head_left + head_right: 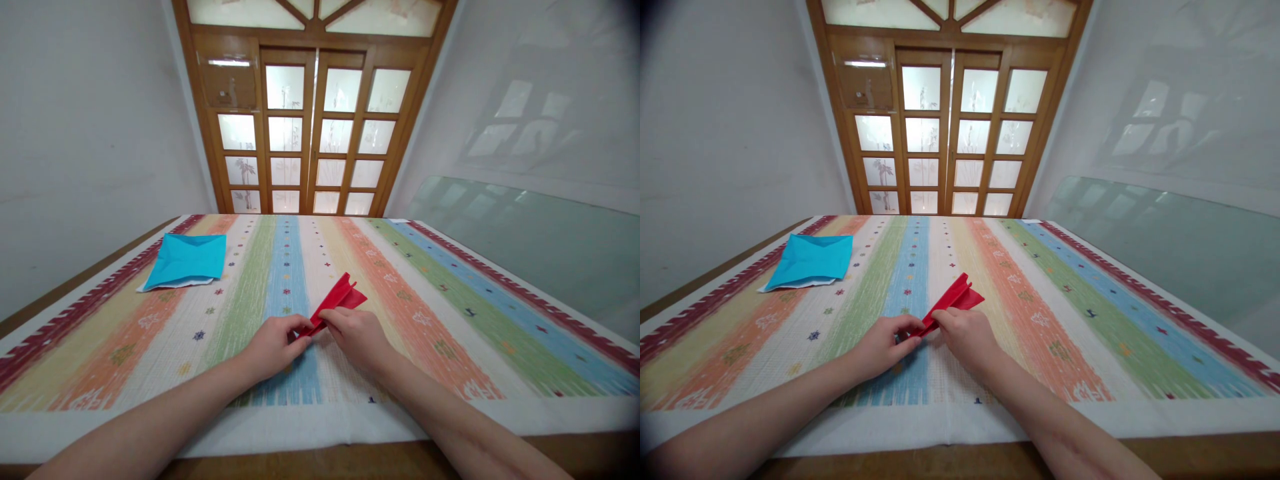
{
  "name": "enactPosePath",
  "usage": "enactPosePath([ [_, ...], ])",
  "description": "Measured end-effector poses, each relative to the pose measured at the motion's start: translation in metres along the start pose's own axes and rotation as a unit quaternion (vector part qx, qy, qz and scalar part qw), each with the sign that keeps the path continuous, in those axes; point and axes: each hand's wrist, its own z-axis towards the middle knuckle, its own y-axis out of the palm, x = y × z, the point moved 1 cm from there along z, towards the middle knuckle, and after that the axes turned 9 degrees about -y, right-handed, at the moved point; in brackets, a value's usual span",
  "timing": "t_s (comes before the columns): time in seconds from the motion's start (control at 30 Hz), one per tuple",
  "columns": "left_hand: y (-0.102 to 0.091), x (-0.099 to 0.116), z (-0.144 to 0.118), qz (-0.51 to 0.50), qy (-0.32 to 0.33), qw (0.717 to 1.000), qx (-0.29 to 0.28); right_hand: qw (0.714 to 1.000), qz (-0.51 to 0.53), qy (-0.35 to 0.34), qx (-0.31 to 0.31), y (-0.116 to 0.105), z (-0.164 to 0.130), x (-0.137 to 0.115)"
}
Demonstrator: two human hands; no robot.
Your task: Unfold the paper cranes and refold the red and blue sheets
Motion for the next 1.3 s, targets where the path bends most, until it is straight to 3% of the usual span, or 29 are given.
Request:
enactPosePath([
  [0.27,-0.003,-0.009,0.005,0.022,-0.014,0.997,0.066,0.998,-0.026,0.049,-0.027,-0.006,0.002,0.002],
  [0.53,-0.006,-0.018,0.009,-0.021,-0.045,0.996,0.077,0.988,-0.114,0.084,-0.055,-0.023,0.000,0.037],
  [0.7,-0.003,-0.026,0.010,-0.073,-0.052,0.993,0.071,0.995,-0.073,0.055,-0.041,-0.050,-0.001,0.062],
  [0.8,0.000,-0.030,0.011,-0.106,-0.046,0.988,0.105,0.993,-0.059,0.077,-0.065,-0.069,-0.006,0.095],
  [0.87,0.002,-0.032,0.013,-0.119,-0.050,0.985,0.111,0.981,-0.090,0.151,-0.088,-0.081,-0.013,0.129],
  [1.03,0.007,-0.038,0.017,-0.111,-0.063,0.988,0.092,0.894,-0.187,0.396,-0.100,-0.108,-0.041,0.228],
  [1.17,0.009,-0.039,0.017,-0.086,-0.049,0.991,0.091,0.860,-0.213,0.456,-0.088,-0.119,-0.063,0.282],
  [1.3,0.010,-0.037,0.016,-0.069,-0.051,0.993,0.083,0.844,-0.214,0.486,-0.081,-0.117,-0.084,0.309],
])
